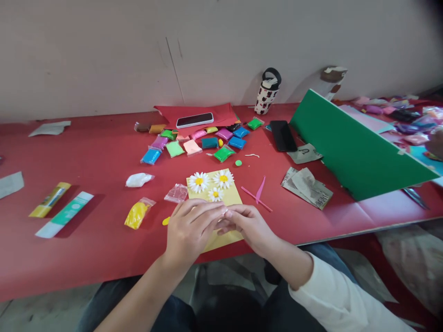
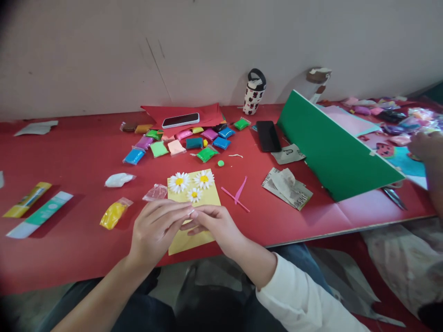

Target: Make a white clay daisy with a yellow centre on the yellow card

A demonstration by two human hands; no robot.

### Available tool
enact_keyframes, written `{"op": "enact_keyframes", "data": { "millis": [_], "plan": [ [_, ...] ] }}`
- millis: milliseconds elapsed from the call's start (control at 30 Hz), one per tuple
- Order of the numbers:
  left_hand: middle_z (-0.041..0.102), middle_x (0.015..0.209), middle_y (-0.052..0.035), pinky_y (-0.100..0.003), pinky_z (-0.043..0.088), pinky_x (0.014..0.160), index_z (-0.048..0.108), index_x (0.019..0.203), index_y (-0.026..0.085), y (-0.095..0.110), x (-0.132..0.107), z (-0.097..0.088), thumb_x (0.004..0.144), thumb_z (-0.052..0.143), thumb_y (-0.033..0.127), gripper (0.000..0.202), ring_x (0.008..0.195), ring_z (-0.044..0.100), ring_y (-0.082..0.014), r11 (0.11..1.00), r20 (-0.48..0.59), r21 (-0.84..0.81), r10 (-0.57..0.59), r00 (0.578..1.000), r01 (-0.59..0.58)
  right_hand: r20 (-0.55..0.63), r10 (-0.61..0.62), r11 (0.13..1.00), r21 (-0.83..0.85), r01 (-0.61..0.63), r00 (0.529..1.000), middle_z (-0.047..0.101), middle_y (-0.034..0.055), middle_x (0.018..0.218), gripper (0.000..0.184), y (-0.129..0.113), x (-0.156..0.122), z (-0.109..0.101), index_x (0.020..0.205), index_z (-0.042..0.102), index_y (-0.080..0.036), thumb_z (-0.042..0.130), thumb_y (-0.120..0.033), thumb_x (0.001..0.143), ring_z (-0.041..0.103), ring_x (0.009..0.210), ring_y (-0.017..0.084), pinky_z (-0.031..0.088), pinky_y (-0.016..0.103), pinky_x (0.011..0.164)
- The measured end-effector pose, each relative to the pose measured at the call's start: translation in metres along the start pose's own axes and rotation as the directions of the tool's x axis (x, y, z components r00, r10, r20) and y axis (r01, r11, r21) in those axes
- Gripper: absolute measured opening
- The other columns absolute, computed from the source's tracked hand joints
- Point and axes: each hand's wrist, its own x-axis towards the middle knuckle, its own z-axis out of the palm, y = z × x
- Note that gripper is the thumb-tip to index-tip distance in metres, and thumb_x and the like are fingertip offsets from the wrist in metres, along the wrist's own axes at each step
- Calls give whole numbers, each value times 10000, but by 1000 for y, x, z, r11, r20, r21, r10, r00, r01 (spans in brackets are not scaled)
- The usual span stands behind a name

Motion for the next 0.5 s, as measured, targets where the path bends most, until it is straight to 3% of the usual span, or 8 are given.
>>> {"op": "enact_keyframes", "data": {
  "millis": [133,200,300,433,500],
  "plan": [
    [767,979,11,-345,514,826,718,993,309,2,1,-1,858,637,200,192,907,694,-201,999,17,-43,-24,1000,25,-35,-3,1000,-14,3,999,707,13,729,171,-2,1,-4,853,720,-197,692,-361,814,690,665,143,576,247,571],
    [758,921,-9,-323,511,808,698,925,266,2,2,-2,892,588,222,123,873,688,-188,985,-7,-99,-144,990,143,-96,-20,998,62,26,995,640,-19,637,175,-10,4,-8,764,657,-200,672,-371,799,641,570,134,563,256,517],
    [704,846,-26,-289,490,706,614,863,226,-6,3,-8,942,474,293,175,794,657,-175,930,6,-56,-363,932,363,-242,-79,979,164,120,967,500,-57,564,227,-26,9,-16,665,511,-223,598,-396,781,546,476,119,502,247,428],
    [595,640,-1,-270,398,533,553,759,220,-22,2,-16,956,364,366,309,571,565,-163,876,114,56,-483,868,480,-311,-193,975,46,218,931,330,-76,488,386,-35,12,-25,565,384,-219,524,-428,857,402,403,82,407,220,415],
    [637,664,-10,-276,426,570,616,772,227,-29,4,-20,937,413,383,305,623,605,-178,880,181,24,-471,863,475,-328,-237,970,-25,242,914,340,-78,465,431,-33,13,-26,549,429,-209,563,-472,864,392,393,72,375,216,410]
  ]
}}
